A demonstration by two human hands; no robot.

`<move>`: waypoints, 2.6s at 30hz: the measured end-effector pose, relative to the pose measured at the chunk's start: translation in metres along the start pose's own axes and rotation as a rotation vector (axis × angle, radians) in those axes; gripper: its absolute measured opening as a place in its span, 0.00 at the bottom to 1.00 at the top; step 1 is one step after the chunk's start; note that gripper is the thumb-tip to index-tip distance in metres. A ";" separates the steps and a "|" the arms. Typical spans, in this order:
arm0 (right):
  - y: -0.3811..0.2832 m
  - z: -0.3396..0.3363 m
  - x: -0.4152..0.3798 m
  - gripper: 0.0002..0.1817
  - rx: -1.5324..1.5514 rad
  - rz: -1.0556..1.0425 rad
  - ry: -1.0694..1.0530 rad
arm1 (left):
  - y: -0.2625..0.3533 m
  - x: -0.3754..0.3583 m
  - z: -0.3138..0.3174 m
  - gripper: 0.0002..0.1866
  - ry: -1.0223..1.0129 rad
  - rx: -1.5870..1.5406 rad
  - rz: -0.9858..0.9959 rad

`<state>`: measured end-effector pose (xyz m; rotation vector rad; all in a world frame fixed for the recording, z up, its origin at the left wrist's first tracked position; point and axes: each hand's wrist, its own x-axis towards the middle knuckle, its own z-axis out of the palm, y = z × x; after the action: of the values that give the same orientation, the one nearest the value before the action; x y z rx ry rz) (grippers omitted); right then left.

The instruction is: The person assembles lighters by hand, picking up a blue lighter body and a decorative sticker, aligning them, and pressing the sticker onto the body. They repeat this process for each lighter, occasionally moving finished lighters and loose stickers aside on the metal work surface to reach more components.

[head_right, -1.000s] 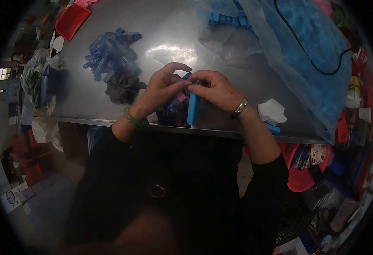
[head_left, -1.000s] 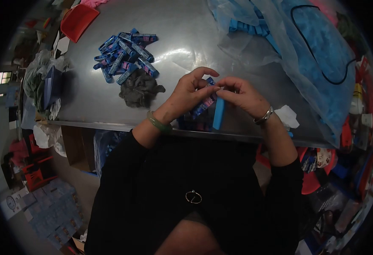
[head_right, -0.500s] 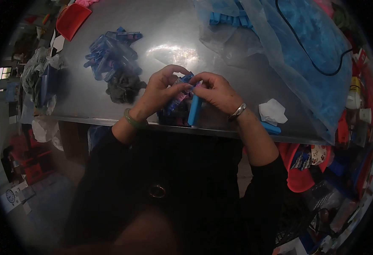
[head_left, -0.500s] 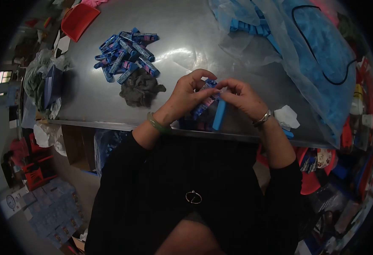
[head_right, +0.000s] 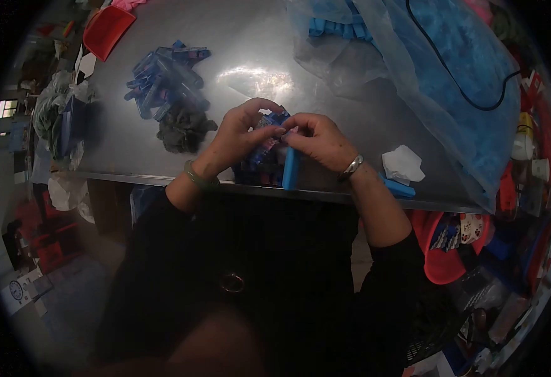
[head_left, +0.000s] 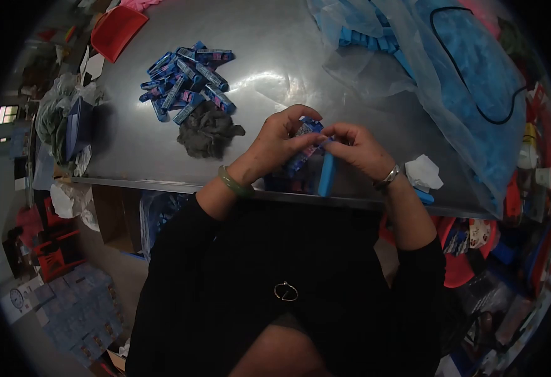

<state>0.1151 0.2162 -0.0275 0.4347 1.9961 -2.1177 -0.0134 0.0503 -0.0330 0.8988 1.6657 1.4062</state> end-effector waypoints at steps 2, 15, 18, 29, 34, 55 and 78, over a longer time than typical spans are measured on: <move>0.000 -0.005 -0.002 0.14 0.039 0.023 -0.053 | 0.004 0.000 0.000 0.15 0.008 0.074 0.022; 0.017 -0.001 0.005 0.10 0.048 -0.060 -0.012 | 0.009 0.001 0.010 0.12 -0.076 0.251 0.179; 0.010 -0.004 0.000 0.10 0.048 -0.060 0.106 | 0.010 -0.002 0.004 0.11 0.072 0.272 0.136; -0.001 0.000 -0.017 0.11 0.060 -0.090 0.212 | 0.013 -0.018 0.001 0.05 0.194 0.336 0.174; -0.021 -0.013 -0.038 0.12 0.009 -0.086 0.220 | 0.013 -0.030 -0.005 0.06 0.228 0.327 0.203; -0.069 0.014 -0.075 0.12 -0.129 -0.645 0.297 | 0.050 -0.094 0.017 0.11 0.019 0.153 0.235; -0.032 0.105 -0.104 0.56 -1.000 -0.919 0.366 | 0.055 -0.135 0.048 0.15 -0.079 -0.700 0.091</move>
<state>0.1935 0.1082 0.0433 -0.3777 3.5445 -0.9719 0.0937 -0.0385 0.0313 0.6093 0.9589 1.8154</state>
